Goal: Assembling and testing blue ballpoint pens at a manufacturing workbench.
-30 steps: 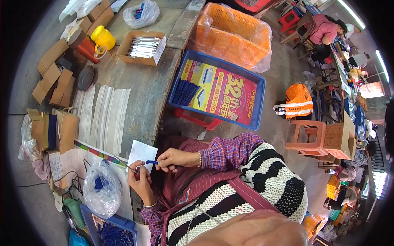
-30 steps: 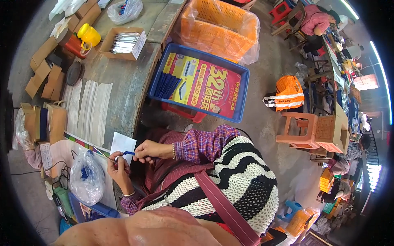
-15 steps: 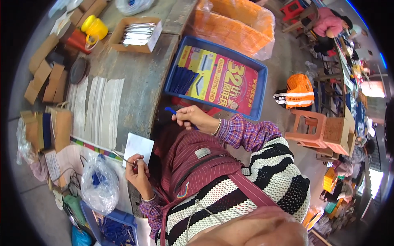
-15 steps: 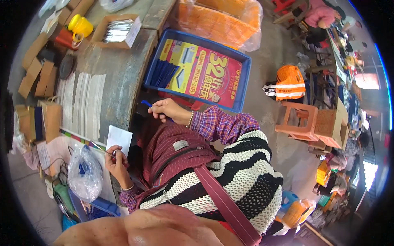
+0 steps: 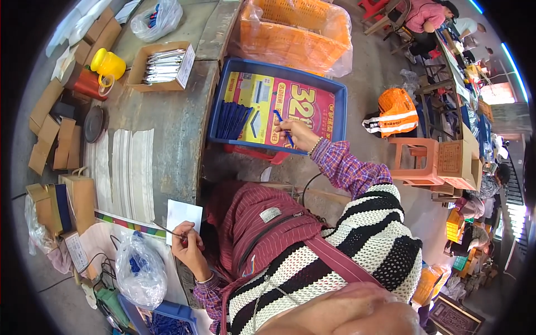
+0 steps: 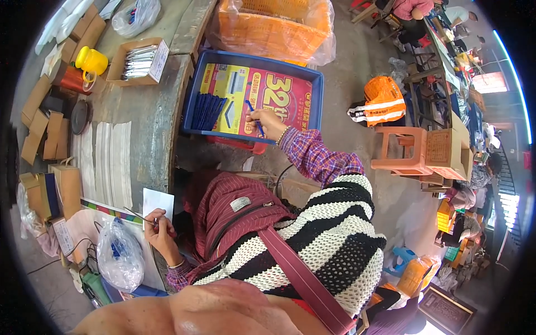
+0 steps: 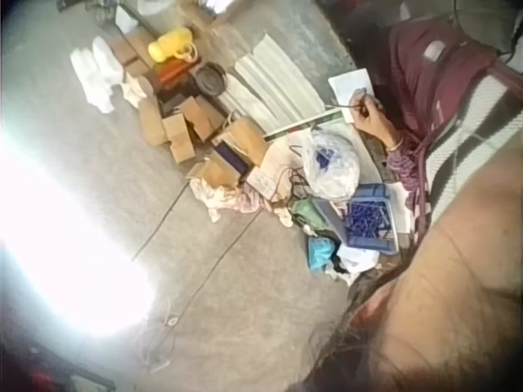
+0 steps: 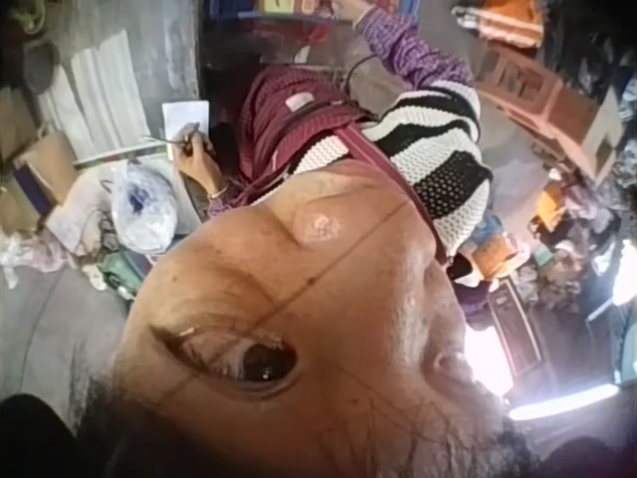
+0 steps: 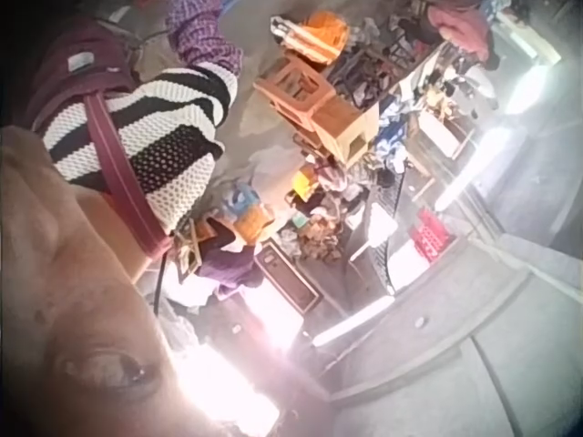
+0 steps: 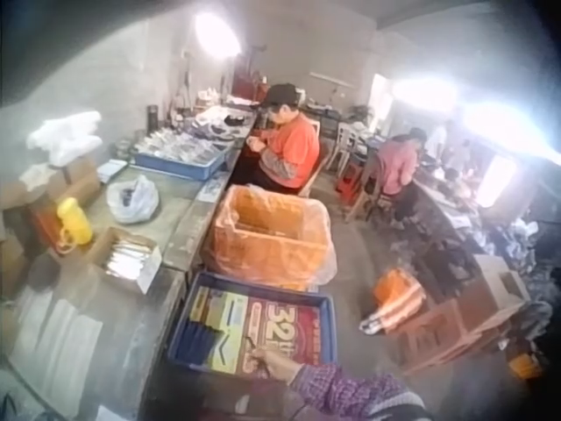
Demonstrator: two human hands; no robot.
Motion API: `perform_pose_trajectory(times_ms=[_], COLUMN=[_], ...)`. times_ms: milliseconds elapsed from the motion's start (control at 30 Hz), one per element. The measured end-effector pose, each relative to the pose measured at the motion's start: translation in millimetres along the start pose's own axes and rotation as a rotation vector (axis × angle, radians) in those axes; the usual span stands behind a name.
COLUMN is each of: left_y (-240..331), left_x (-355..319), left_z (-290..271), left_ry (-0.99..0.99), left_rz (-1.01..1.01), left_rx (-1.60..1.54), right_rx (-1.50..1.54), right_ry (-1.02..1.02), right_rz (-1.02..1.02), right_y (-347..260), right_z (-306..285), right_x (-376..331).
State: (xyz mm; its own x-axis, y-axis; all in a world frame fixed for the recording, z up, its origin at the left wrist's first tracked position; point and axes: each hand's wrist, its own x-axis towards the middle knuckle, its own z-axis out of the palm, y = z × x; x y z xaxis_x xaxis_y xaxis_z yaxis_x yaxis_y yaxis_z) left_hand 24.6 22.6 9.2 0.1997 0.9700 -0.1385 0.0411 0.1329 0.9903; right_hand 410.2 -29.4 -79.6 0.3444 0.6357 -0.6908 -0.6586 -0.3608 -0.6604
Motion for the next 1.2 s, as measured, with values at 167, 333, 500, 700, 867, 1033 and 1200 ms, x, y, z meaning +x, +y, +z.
perform_pose_trajectory(times_ms=[167, 333, 500, 700, 867, 1033, 1200], left_y=[-2, -1, 3, 1, -3, -3, -3], left_x=[0, -3, -2, -1, -4, -5, -5], left_z=[0, 1, 1, 0, -3, -2, 0], left_ry=[0.008, 0.006, 0.009, 0.015, 0.034, 0.022, 0.035], left_rz=[-0.013, -0.007, -0.062, -0.070, -0.061, -0.076, -0.094], left_rx=[0.018, 0.015, 0.096, 0.039, 0.029, 0.014, 0.017], right_rx=[-0.007, -0.004, -0.085, -0.207, -0.216, -0.262, -0.279], right_ry=[0.139, 0.197, 0.176, 0.231, 0.227, 0.102, 0.122], right_rz=[0.044, 0.046, -0.044, -0.072, -0.023, -0.034, -0.081], right_y=[18, 27, 34, 15, 25, 39, 35], right_z=[-30, -36, -36, -30, -23, -12, 24], right_x=[19, 29, 50, 32, 46, 76, 90])
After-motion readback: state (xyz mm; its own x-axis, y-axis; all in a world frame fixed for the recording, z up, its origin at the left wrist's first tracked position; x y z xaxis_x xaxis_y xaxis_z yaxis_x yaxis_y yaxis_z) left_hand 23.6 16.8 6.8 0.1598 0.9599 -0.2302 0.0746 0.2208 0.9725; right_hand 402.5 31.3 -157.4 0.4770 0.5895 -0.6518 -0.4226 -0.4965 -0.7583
